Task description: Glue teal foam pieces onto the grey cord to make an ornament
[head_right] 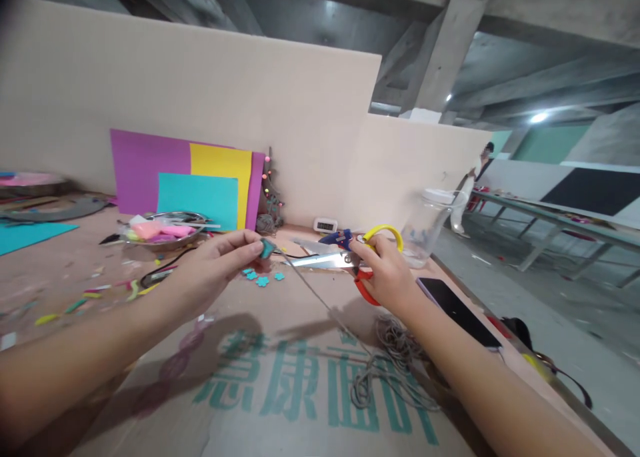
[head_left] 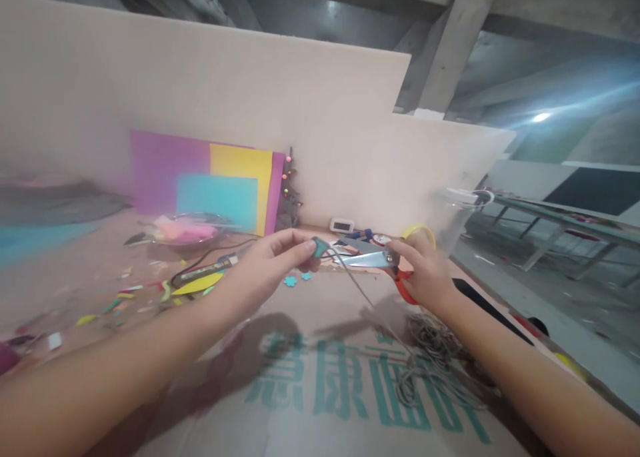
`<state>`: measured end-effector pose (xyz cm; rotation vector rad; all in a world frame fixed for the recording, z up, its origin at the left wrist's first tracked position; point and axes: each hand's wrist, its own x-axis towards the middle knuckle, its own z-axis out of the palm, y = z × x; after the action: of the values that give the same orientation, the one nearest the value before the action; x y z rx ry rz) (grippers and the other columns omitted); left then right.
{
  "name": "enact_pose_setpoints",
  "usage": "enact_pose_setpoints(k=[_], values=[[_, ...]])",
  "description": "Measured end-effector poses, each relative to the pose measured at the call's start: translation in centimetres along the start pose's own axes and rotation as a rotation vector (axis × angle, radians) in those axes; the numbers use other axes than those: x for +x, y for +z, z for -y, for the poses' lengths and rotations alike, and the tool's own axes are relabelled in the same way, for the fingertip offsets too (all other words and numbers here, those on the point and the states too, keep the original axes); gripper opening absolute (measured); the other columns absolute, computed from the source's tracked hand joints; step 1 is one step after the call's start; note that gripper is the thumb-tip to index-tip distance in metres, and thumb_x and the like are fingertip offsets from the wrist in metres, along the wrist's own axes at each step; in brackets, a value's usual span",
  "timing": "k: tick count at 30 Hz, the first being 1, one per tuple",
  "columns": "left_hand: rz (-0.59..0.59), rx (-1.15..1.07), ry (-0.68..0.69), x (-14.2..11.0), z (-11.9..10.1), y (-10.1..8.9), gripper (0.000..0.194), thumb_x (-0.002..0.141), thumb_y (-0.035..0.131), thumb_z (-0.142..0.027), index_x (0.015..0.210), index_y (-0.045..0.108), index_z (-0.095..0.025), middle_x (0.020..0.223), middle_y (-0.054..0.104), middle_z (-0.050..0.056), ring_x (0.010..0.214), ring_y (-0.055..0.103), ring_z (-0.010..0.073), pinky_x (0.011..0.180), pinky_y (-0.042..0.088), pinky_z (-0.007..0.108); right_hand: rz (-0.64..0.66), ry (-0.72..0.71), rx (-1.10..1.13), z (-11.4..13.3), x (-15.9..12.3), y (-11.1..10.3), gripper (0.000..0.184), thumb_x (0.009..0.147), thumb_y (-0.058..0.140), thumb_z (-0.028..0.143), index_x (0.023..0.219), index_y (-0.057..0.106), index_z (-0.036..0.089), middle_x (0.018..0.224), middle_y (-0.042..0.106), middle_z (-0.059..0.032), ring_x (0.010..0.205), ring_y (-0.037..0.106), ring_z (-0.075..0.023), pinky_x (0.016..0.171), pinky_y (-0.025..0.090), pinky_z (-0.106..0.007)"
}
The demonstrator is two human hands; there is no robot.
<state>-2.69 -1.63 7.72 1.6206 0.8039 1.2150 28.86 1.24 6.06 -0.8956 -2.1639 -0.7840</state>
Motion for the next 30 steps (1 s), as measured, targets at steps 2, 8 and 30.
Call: enact_pose_setpoints(k=[2,8,30], values=[[0.026,-0.058,-0.016,0.0,0.2,0.3,0.027,0.086,0.062,-0.045,0.088,0.065,-0.018,0.083,0.07,0.003,0.079,0.063,0.0165,0.075,0.046,0.03,-0.015,-0.025,0.019,0.3,0.1,0.0,0.043,0.083,0.06,0.021,0.124,0.052,0.024,0.088,0.05,-0.0073,0.078,0.049,-0.0227,0.067,0.045,-0.036],[0.059,-0.248,-0.108,-0.3,1.1,1.4,0.023,0.084,0.066,-0.04,0.085,0.067,-0.017,0.093,0.072,0.005,0.087,0.067,0.0182,0.076,0.052,0.03,-0.022,-0.049,0.019,1.5,0.1,-0.1,0.045,0.08,0.062,0.019,0.124,0.053,0.026,0.086,0.05,-0.0063,0.078,0.048,-0.023,0.07,0.044,-0.038],[0.197,-0.383,-0.282,-1.2,0.4,2.6,0.021,0.085,0.061,-0.027,0.097,0.074,-0.015,0.099,0.074,0.009,0.083,0.069,0.0175,0.075,0.055,0.028,-0.014,-0.111,0.053,3.6,0.6,0.0,0.039,0.077,0.061,0.009,0.113,0.053,0.022,0.084,0.046,-0.005,0.076,0.047,-0.0211,0.062,0.042,-0.032]])
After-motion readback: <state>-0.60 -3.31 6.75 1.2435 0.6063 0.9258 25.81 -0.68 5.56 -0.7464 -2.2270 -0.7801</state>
